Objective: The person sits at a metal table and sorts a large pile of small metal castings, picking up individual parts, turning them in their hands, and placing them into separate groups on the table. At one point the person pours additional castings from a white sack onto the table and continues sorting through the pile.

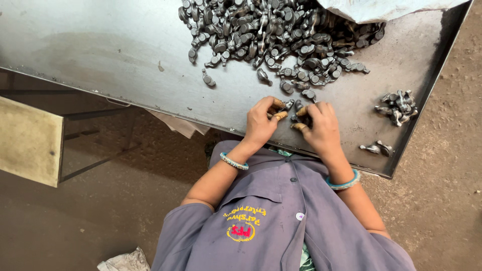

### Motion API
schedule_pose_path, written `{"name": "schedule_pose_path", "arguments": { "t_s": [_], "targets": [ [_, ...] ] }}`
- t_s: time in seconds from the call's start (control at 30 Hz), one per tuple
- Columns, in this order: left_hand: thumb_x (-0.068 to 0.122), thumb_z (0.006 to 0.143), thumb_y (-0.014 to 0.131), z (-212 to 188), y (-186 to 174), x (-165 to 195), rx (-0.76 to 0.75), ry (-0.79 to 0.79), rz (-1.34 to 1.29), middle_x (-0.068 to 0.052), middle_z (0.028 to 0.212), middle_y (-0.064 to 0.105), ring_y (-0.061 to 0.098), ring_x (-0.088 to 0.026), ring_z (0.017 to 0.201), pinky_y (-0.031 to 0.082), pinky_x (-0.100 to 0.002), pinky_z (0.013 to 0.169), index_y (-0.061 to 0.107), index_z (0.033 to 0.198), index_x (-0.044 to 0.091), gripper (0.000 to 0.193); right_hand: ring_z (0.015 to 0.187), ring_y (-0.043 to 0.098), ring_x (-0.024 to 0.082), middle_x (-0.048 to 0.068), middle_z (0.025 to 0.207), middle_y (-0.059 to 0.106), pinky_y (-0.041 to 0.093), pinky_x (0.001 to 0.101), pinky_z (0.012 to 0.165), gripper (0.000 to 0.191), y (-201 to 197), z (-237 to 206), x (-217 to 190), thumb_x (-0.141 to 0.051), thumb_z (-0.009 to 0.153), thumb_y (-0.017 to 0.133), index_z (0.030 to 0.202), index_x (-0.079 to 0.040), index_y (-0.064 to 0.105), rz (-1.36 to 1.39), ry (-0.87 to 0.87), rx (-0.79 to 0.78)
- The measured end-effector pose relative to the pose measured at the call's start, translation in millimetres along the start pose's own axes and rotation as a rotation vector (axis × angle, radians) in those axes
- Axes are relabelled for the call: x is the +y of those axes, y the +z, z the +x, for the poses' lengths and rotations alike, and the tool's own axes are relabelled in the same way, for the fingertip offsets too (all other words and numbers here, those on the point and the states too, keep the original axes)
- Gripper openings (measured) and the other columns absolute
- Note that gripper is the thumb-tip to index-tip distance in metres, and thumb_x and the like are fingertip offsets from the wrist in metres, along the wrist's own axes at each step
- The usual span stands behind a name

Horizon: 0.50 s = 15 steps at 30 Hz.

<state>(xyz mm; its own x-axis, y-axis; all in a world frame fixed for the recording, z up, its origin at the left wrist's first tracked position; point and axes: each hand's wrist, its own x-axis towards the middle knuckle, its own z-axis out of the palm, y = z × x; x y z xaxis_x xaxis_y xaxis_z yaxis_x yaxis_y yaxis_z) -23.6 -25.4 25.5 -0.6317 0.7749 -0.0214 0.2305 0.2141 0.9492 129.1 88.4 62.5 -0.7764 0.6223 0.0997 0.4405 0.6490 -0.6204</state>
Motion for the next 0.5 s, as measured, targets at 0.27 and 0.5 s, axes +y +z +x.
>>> {"name": "schedule_pose_path", "arguments": {
  "t_s": [0.27, 0.5],
  "targets": [
    [-0.004, 0.088, 0.076, 12.0, 6.5, -21.4, -0.157, -0.455, -0.964, -0.009, 0.098, 0.073, 0.072, -0.018, 0.084, 0.063, -0.033, 0.072, 0.068, 0.104, -0.001, 0.018, 0.095, 0.064, 0.025, 0.010, 0.105, 0.064, 0.054, 0.0360, 0.081, 0.036, -7.4, -1.3, 22.5, 0.001, 0.077, 0.087, 0.107, -0.004, 0.067, 0.227, 0.138, 0.159],
    [0.002, 0.095, 0.070, 4.5, 19.3, -16.0, -0.248, -0.805, -1.227, -0.010, 0.102, 0.075, 0.074, -0.017, 0.087, 0.063, -0.033, 0.073, 0.068, 0.109, 0.000, 0.015, 0.103, 0.067, 0.013, 0.006, 0.113, 0.068, 0.059, 0.0278, 0.091, 0.034, 5.1, -18.0, 44.5, 0.009, 0.088, 0.075, 0.119, 0.001, 0.063, 0.939, 0.271, -0.022]
  ]
}}
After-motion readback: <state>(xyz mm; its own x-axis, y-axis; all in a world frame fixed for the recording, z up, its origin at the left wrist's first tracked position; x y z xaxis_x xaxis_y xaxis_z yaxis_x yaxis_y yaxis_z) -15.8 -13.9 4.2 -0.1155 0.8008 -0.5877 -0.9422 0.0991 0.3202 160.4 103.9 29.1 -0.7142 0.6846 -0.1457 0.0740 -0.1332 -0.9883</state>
